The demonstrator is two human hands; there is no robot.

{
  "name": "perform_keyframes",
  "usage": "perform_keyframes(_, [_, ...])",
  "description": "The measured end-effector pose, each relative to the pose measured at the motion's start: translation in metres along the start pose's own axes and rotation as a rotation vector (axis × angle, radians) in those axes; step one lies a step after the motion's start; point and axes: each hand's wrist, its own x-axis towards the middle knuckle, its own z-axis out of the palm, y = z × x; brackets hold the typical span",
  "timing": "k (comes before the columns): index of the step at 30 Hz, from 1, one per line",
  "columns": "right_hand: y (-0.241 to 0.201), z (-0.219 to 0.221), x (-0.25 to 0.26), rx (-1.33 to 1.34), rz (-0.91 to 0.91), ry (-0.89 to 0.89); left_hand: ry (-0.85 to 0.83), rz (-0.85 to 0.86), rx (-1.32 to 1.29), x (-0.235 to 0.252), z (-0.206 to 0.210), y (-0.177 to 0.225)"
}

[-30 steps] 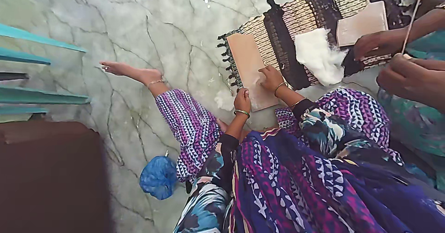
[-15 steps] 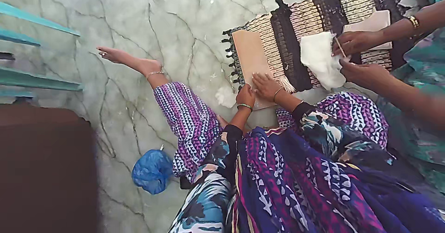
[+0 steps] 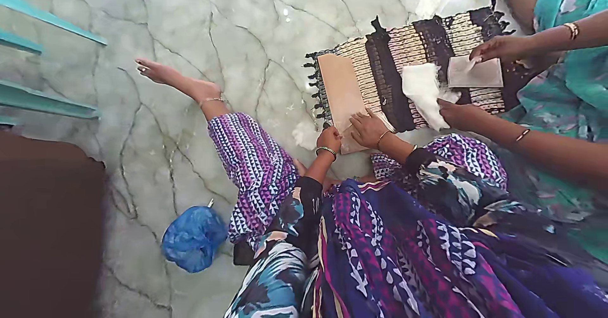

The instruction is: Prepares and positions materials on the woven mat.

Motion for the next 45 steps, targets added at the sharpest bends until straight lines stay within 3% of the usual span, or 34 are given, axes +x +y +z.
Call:
perform_keyframes(2, [0.002,0.013,0.014,0.039,-0.007,0.093,0.019,-0.005,0.007,-0.001,-0.001,0.0])
perform_keyframes(7, [-0.01,0.047,0.025,0.086,0.095,0.115,0.035,0.013,0.031,-0.001,-0.012,-0.006])
perform_keyframes(14, [-0.013,0.05,-0.021,0.056,0.177,-0.181,-0.103,0.054,0.051,-0.012,-0.006,-0.011])
perform_keyframes(18, [-0.022,0.022,-0.039,0.008,0.191,-0.296,-0.144,0.083,0.107,-0.021,-0.005,-0.01])
perform_keyframes(21, [-0.022,0.017,-0.033,0.06,0.184,-0.108,-0.131,0.097,0.12,-0.026,-0.002,-0.011])
perform_keyframes(26, [-0.002,0.085,0.004,0.053,0.172,0.03,-0.095,0.125,0.137,-0.027,0.0,-0.011])
perform_keyframes(30, [-0.007,0.072,-0.011,-0.034,0.184,-0.133,-0.074,0.091,0.098,-0.029,0.003,-0.014])
perform_keyframes(34, [-0.026,0.026,-0.037,-0.024,0.24,-0.275,-0.129,0.11,0.095,-0.027,0.004,-0.011])
perform_keyframes(42, [-0.014,0.015,-0.025,-0.025,0.173,-0.005,-0.145,0.105,0.084,-0.036,0.002,-0.013])
perform_keyframes(45, [-0.006,0.018,-0.011,-0.08,0.142,0.005,-0.121,0.104,0.088,-0.043,-0.001,-0.012])
